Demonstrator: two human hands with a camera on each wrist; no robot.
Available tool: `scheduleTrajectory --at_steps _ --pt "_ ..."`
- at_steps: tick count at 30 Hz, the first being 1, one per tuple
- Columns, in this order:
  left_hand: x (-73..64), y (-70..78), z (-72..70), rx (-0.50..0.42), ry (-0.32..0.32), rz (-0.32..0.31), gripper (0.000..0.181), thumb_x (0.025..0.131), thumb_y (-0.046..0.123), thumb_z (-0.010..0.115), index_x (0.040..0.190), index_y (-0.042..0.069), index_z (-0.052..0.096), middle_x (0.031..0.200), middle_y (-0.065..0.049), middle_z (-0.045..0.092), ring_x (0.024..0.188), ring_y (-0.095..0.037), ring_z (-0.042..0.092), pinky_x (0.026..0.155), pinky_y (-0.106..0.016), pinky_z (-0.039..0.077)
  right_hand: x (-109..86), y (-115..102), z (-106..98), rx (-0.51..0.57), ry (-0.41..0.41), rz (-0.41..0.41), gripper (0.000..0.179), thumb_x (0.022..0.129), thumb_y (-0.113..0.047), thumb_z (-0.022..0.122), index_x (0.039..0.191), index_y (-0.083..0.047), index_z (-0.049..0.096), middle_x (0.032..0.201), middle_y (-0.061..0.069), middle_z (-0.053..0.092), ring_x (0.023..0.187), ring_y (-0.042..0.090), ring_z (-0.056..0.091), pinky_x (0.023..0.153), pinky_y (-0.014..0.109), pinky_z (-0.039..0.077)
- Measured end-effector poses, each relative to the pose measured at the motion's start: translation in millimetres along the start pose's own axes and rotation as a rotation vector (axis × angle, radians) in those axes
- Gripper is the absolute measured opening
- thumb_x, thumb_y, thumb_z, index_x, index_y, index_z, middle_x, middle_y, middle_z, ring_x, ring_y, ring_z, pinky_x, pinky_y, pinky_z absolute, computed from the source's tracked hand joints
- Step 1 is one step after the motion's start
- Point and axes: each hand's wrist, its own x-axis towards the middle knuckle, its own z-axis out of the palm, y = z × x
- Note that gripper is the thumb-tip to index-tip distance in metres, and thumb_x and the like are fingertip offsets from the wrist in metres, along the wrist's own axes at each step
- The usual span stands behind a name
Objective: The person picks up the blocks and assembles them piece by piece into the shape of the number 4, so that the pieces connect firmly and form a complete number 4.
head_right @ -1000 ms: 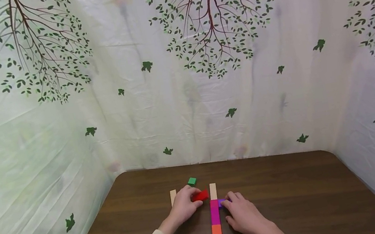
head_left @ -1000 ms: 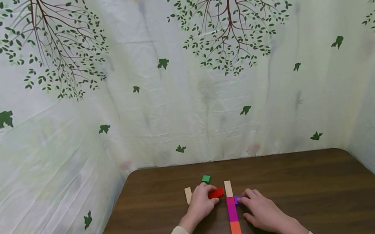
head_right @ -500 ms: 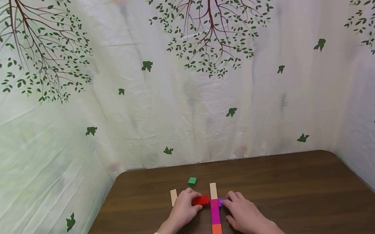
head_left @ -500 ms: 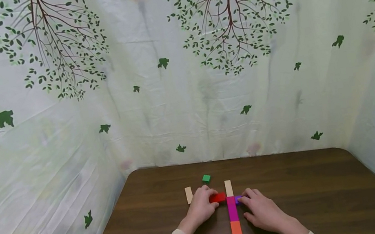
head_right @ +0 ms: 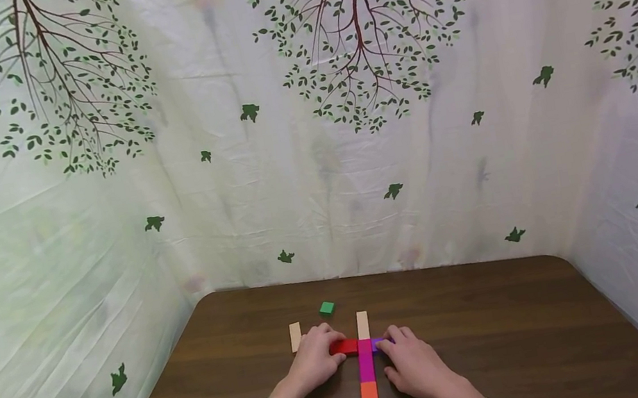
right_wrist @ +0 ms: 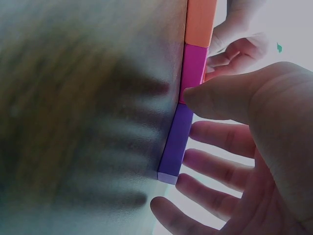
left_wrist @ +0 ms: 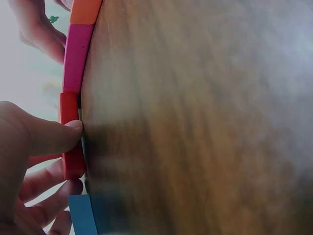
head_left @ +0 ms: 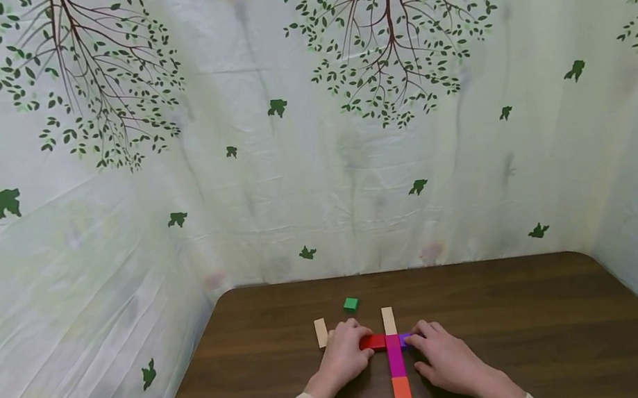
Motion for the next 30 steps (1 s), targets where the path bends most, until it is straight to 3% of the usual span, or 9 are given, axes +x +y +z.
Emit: scheduleTrajectory --at_steps 30 --pt "3.6 2.1 -3.3 0.006 -0.048 -0.009 0.029 0.083 0.028 0.083 0.109 0.018 0.078 0.091 0.008 0.059 0.085 -0.012 0.05 0.078 -0.038 0.036 0.1 0.7 1.4 0.0 0.005 0.0 0.044 0.088 -0.03 0.078 0.127 -0.012 0.068 0.118 0.002 0.055 0.113 0.026 0.052 0.085 0.045 0.053"
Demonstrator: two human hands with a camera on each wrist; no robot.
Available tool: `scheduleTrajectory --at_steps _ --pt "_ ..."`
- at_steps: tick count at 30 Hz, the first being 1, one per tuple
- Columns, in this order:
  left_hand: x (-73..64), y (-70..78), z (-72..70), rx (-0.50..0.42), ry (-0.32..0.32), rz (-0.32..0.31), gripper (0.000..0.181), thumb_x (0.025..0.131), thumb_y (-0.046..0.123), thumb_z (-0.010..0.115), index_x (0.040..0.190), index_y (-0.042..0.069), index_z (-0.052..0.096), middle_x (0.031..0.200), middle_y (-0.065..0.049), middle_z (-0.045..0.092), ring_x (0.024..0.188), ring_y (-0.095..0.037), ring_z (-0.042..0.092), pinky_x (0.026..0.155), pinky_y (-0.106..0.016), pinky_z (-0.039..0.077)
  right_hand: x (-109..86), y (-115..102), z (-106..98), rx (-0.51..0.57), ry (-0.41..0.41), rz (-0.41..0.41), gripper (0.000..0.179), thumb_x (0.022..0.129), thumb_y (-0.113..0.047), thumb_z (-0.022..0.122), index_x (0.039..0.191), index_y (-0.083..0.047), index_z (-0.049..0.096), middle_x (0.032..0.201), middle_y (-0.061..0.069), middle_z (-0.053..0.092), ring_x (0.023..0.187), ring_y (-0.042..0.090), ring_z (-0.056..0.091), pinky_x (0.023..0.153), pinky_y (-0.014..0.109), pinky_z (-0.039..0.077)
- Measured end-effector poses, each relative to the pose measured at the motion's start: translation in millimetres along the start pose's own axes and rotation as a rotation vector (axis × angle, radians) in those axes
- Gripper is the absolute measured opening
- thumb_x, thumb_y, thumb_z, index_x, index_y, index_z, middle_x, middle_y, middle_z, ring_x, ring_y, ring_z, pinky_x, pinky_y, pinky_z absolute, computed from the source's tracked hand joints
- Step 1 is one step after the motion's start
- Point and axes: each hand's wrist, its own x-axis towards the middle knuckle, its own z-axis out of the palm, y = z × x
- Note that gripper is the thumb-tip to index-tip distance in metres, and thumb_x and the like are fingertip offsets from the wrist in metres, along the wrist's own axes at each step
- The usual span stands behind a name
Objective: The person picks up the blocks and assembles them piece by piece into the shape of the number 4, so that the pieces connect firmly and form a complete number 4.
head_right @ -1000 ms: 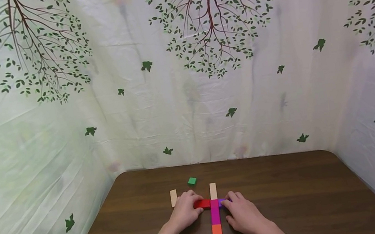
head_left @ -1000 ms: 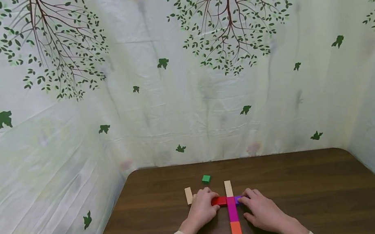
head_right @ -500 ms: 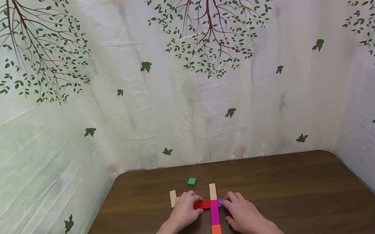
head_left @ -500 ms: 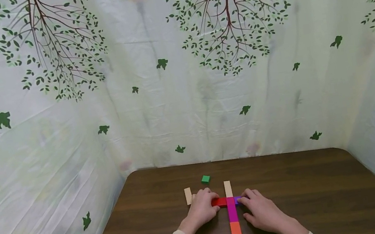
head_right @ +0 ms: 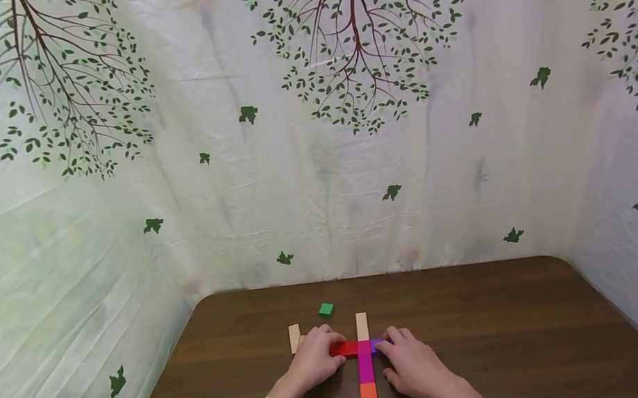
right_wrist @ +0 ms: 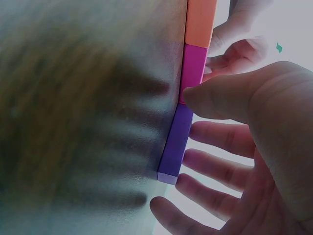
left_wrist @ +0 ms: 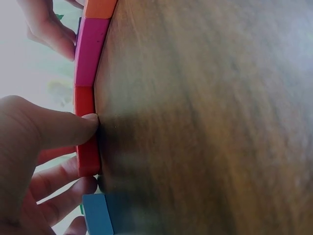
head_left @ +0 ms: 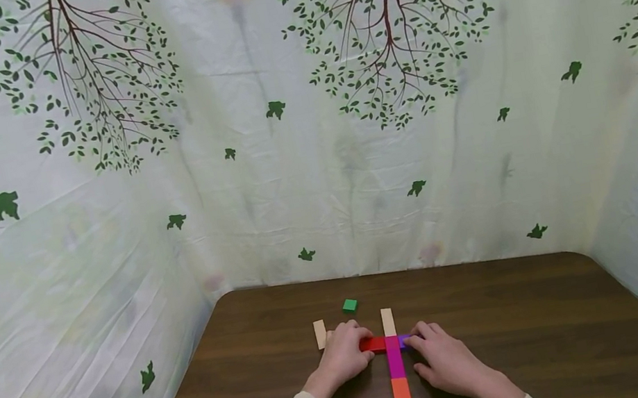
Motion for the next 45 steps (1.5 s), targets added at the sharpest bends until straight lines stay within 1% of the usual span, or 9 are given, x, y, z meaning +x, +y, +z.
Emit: scheduleTrajectory --at_steps 4,12,15,20,27,33,37,42,45 --pt "0.3 0.2 -1.3 -0.005 -0.009 -0.001 0.03 0.082 0.028 0.083 0.11 0.018 0.078 0.091 0.008 0.059 0.084 -0.011 0.049 0.077 -0.037 0.036 0.2 1 0 -0.001 0.003 -0.002 0.044 0.088 -0.03 0.078 0.127 -0.012 0.068 0.118 0.002 0.055 0.114 0.026 0.052 0.085 0.045 0.053" --pt "0.4 0.6 -7.2 -0.004 -0.038 0.024 0.032 0.082 0.03 0.083 0.111 0.017 0.078 0.095 0.007 0.062 0.087 -0.012 0.052 0.076 -0.035 0.037 0.3 1 0 0.006 -0.005 0.008 0.044 0.088 -0.03 0.078 0.127 -0.012 0.068 0.118 0.001 0.055 0.113 0.026 0.052 0.083 0.045 0.054" --pt "1.5 -0.7 -8.5 -0.023 -0.052 0.032 0.033 0.081 0.03 0.084 0.111 0.017 0.077 0.096 0.005 0.063 0.088 -0.012 0.053 0.075 -0.035 0.038 0.0 1 0 0.011 -0.011 0.01 0.044 0.088 -0.03 0.078 0.127 -0.012 0.068 0.117 0.001 0.055 0.113 0.026 0.052 0.083 0.045 0.054" --pt "3.3 -3.6 -11.1 -0.063 -0.077 0.025 0.036 0.082 0.031 0.083 0.115 0.018 0.076 0.101 0.004 0.063 0.09 -0.01 0.056 0.079 -0.036 0.042 -1.0 0 1 0.015 -0.013 0.009 0.044 0.088 -0.03 0.078 0.128 -0.012 0.068 0.117 0.0 0.055 0.113 0.025 0.052 0.083 0.045 0.054" --pt "3.7 -3.1 -20.9 -0.139 -0.06 0.011 0.037 0.083 0.026 0.083 0.118 0.017 0.075 0.106 -0.001 0.064 0.09 -0.013 0.056 0.076 -0.033 0.049 -0.5 1 0 0.008 -0.009 0.005 0.045 0.088 -0.031 0.078 0.128 -0.012 0.067 0.117 0.001 0.055 0.113 0.026 0.053 0.083 0.045 0.054" --pt "2.3 -2.6 -27.8 -0.16 -0.05 0.013 0.038 0.084 0.025 0.083 0.12 0.015 0.074 0.113 -0.004 0.064 0.099 -0.018 0.056 0.081 -0.037 0.051 0.2 1 1 0.0 -0.006 0.004 0.045 0.088 -0.03 0.078 0.128 -0.012 0.067 0.118 0.002 0.055 0.114 0.026 0.053 0.083 0.045 0.054" --pt "-1.5 -3.7 -32.0 -0.191 -0.049 -0.004 0.04 0.084 0.025 0.083 0.122 0.017 0.074 0.116 -0.003 0.063 0.103 -0.02 0.056 0.083 -0.038 0.051 0.1 1 0 0.0 -0.004 0.001 0.045 0.089 -0.03 0.077 0.128 -0.012 0.067 0.118 0.002 0.055 0.114 0.026 0.053 0.084 0.046 0.054" --pt "-7.5 -8.0 -36.8 -0.232 -0.04 -0.021 0.041 0.084 0.024 0.083 0.124 0.016 0.073 0.116 -0.005 0.063 0.101 -0.022 0.056 0.079 -0.035 0.051 -0.5 0 -1 0.001 -0.004 -0.003 0.044 0.089 -0.03 0.077 0.127 -0.012 0.067 0.118 0.003 0.055 0.113 0.027 0.053 0.083 0.046 0.054" --pt "-10.8 -11.7 -38.8 -0.237 -0.031 -0.02 0.042 0.084 0.023 0.082 0.124 0.015 0.072 0.114 -0.006 0.063 0.098 -0.021 0.056 0.076 -0.034 0.051 -1.1 0 -1 -0.003 0.004 -0.005 0.044 0.088 -0.03 0.077 0.127 -0.012 0.067 0.119 0.003 0.055 0.114 0.027 0.053 0.083 0.045 0.054"
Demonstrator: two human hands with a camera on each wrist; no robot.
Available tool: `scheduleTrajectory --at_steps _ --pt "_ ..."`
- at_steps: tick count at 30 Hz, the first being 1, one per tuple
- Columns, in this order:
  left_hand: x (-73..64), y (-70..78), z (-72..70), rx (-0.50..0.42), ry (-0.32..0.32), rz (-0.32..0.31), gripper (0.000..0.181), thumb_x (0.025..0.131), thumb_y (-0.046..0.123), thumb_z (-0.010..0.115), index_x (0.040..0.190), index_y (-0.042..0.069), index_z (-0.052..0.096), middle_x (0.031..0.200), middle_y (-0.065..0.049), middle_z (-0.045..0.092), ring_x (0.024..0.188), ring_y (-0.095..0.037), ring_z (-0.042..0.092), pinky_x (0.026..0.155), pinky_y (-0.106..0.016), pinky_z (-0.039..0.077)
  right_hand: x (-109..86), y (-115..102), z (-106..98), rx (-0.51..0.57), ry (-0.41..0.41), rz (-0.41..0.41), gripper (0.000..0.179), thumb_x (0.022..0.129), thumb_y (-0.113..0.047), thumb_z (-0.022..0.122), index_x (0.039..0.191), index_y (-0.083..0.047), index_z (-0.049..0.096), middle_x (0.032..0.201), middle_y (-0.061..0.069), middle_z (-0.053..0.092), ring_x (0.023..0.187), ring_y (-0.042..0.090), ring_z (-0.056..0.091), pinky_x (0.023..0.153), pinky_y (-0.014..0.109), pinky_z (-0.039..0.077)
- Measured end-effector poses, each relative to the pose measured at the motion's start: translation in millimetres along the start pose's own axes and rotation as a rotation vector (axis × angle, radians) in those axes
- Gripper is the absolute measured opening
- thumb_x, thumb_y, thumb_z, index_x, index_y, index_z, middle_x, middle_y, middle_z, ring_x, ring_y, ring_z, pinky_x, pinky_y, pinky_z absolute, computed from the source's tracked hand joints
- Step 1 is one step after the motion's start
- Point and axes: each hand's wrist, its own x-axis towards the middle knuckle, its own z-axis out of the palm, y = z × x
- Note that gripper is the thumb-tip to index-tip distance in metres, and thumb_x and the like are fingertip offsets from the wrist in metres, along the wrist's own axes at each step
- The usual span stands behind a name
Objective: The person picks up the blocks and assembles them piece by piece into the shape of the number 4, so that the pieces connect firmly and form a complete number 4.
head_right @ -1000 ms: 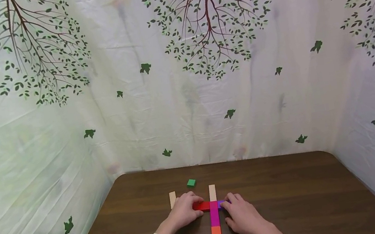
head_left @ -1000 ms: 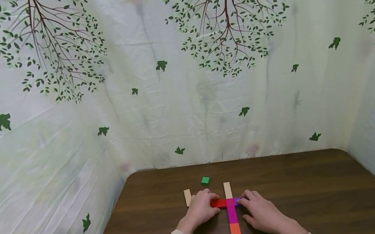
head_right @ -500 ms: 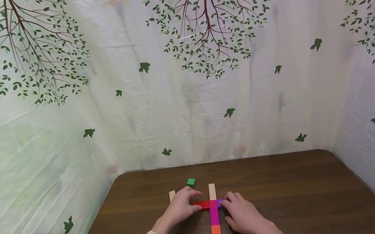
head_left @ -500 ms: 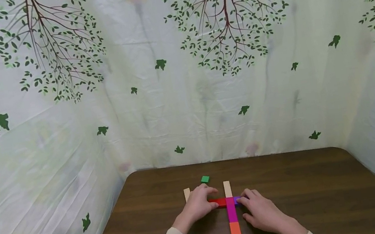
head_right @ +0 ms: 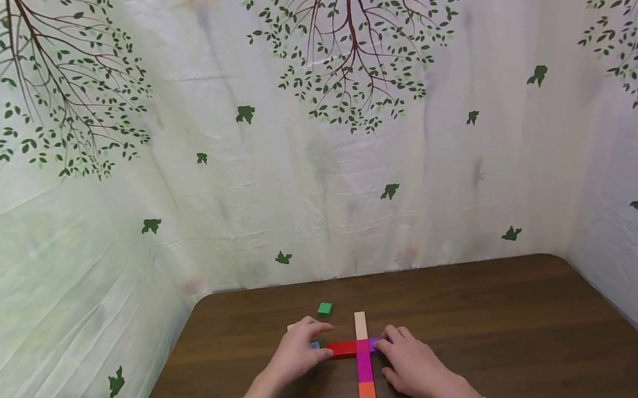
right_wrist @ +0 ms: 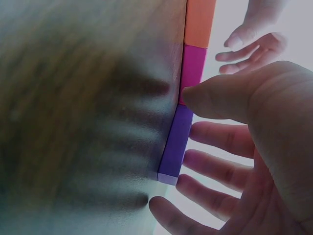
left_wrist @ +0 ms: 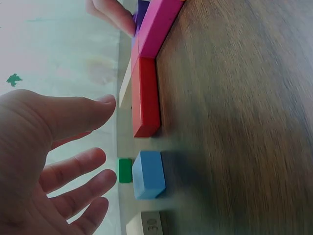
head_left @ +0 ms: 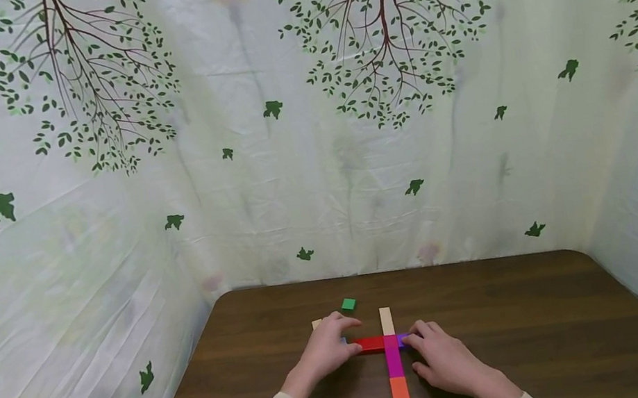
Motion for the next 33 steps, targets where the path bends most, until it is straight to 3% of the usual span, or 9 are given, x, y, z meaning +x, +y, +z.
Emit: scheduleTrajectory --at_steps 12,18,24,33 --pt "-12.4 -13.9 -11.0 0.035 0.054 0.018 0.041 0.084 0.022 0.082 0.123 0.01 0.072 0.106 -0.008 0.064 0.096 -0.024 0.056 0.079 -0.04 0.048 -0.1 0 0 0.009 0.004 -0.004 0.044 0.088 -0.029 0.077 0.127 -0.011 0.067 0.119 0.004 0.055 0.115 0.029 0.053 0.083 0.047 0.054" --pt "-16.2 -19.9 -8.9 0.045 0.063 0.003 0.042 0.084 0.023 0.081 0.122 0.009 0.072 0.106 -0.007 0.066 0.093 -0.021 0.057 0.078 -0.039 0.05 -0.2 0 0 0.007 0.002 0.0 0.044 0.088 -0.029 0.077 0.127 -0.011 0.067 0.119 0.004 0.055 0.115 0.028 0.052 0.083 0.046 0.054" --pt "-20.6 -22.1 -3.1 0.058 0.087 -0.039 0.042 0.083 0.022 0.083 0.121 0.009 0.073 0.115 -0.005 0.07 0.105 -0.026 0.062 0.087 -0.048 0.05 -0.2 0 -1 0.014 -0.012 0.007 0.043 0.089 -0.029 0.077 0.128 -0.012 0.067 0.121 0.004 0.055 0.115 0.028 0.052 0.083 0.046 0.054" --pt "-21.8 -26.4 10.6 0.221 0.21 -0.06 0.039 0.076 0.03 0.088 0.11 0.014 0.078 0.106 -0.003 0.068 0.095 -0.029 0.053 0.079 -0.048 0.043 0.3 0 1 0.019 -0.017 0.014 0.044 0.089 -0.029 0.077 0.128 -0.012 0.067 0.119 0.002 0.055 0.114 0.027 0.052 0.082 0.046 0.054"
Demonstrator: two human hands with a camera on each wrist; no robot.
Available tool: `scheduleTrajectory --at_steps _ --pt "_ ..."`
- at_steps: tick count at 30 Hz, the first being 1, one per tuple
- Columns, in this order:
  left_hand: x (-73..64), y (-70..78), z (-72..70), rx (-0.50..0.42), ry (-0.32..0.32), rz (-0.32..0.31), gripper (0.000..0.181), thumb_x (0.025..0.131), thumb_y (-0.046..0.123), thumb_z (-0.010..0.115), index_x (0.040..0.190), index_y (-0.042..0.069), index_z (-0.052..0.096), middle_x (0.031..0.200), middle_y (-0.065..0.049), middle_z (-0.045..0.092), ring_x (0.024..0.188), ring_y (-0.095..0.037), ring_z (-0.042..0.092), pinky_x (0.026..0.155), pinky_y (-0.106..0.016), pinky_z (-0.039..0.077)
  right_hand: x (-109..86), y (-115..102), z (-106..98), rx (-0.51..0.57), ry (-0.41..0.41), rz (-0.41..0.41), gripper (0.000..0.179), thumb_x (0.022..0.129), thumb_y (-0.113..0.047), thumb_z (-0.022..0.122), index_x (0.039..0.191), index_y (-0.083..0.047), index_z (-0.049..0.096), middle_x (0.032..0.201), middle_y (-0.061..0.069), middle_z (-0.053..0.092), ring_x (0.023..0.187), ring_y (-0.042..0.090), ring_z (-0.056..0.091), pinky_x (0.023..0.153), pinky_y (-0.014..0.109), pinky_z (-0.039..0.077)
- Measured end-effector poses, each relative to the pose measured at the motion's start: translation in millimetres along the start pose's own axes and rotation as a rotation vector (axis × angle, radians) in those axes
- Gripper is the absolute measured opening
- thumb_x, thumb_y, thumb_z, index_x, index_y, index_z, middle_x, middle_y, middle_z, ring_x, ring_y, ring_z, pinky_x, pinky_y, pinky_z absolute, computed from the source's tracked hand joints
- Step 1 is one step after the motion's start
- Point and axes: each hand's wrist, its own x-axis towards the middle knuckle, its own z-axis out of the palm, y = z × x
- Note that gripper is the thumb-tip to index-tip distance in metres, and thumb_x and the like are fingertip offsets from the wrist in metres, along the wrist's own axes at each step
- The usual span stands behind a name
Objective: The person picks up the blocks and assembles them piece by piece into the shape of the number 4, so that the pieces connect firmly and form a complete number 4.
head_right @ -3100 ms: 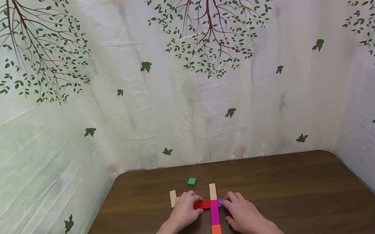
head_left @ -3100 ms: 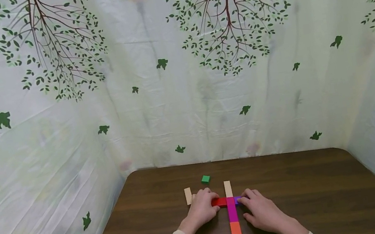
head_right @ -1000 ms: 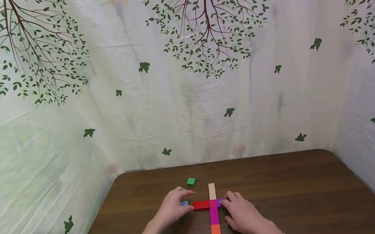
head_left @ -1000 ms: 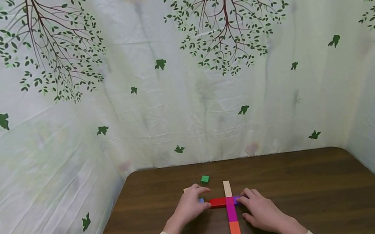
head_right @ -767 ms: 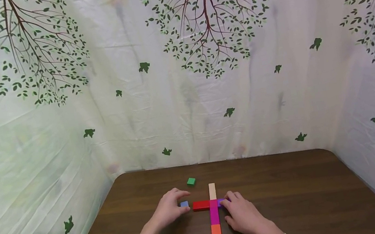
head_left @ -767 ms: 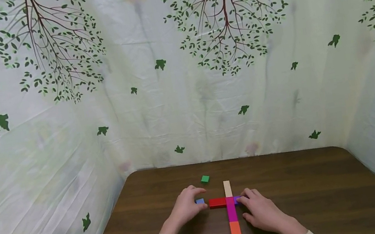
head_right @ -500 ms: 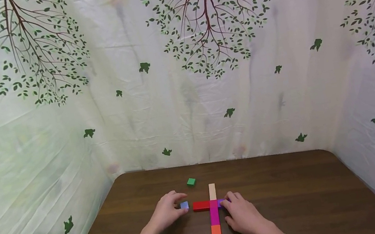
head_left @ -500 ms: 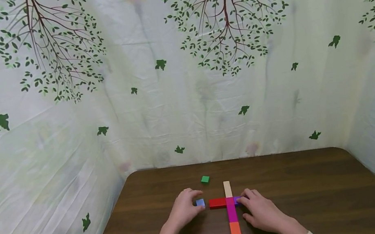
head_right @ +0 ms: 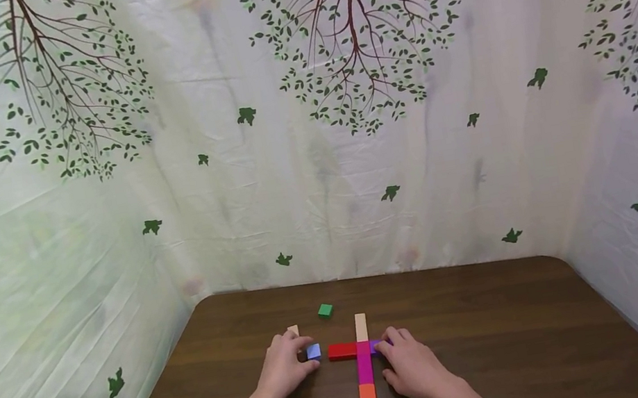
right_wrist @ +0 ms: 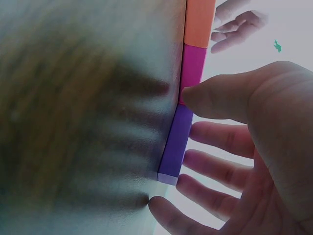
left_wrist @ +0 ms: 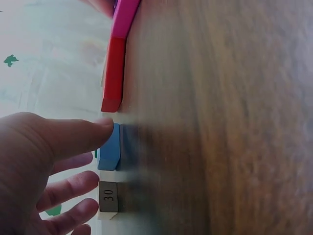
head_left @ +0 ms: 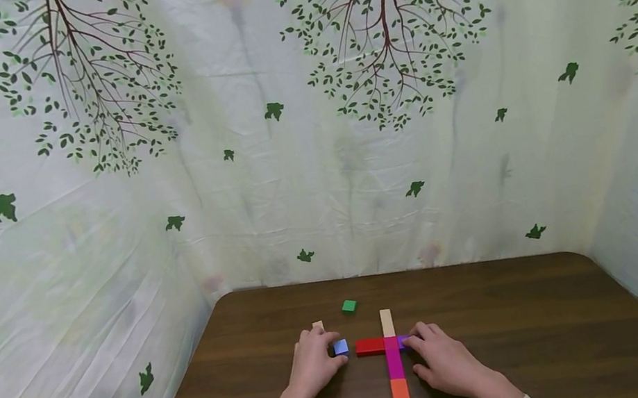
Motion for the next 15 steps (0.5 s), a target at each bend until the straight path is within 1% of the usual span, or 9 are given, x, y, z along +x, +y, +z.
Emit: scheduleTrajectory --at_steps 4,8,11,15 --pt "0.1 -2.4 3.1 0.02 0.01 0.012 0.039 0.075 0.033 0.089 0.108 0.016 0.079 0.104 -0.002 0.066 0.097 -0.029 0.052 0.075 -0.046 0.04 0.2 -0.4 1.4 0.006 -0.012 0.009 0.045 0.088 -0.03 0.078 0.128 -0.013 0.067 0.118 0.001 0.055 0.114 0.025 0.052 0.082 0.046 0.054" --pt "1.5 -4.5 3.7 0.009 -0.007 0.016 0.038 0.076 0.036 0.088 0.107 0.017 0.079 0.103 0.001 0.066 0.097 -0.026 0.049 0.074 -0.042 0.038 0.0 -0.2 1.6 -0.001 -0.004 0.002 0.043 0.088 -0.029 0.077 0.127 -0.013 0.067 0.117 0.0 0.054 0.113 0.025 0.052 0.081 0.044 0.054" --pt "2.2 -5.6 3.8 0.0 -0.027 0.007 0.036 0.077 0.036 0.088 0.106 0.017 0.079 0.099 0.004 0.064 0.095 -0.021 0.046 0.073 -0.038 0.035 -0.1 0.2 1.0 -0.006 0.002 -0.007 0.042 0.089 -0.029 0.077 0.126 -0.013 0.067 0.117 0.0 0.054 0.113 0.026 0.052 0.079 0.044 0.054" --pt "2.4 -6.6 4.5 -0.002 -0.034 -0.003 0.033 0.077 0.034 0.088 0.104 0.017 0.08 0.092 0.007 0.061 0.094 -0.018 0.044 0.072 -0.036 0.033 0.1 0.4 0.8 -0.005 -0.001 -0.007 0.042 0.089 -0.029 0.077 0.126 -0.013 0.067 0.118 0.0 0.054 0.114 0.026 0.052 0.079 0.044 0.054"
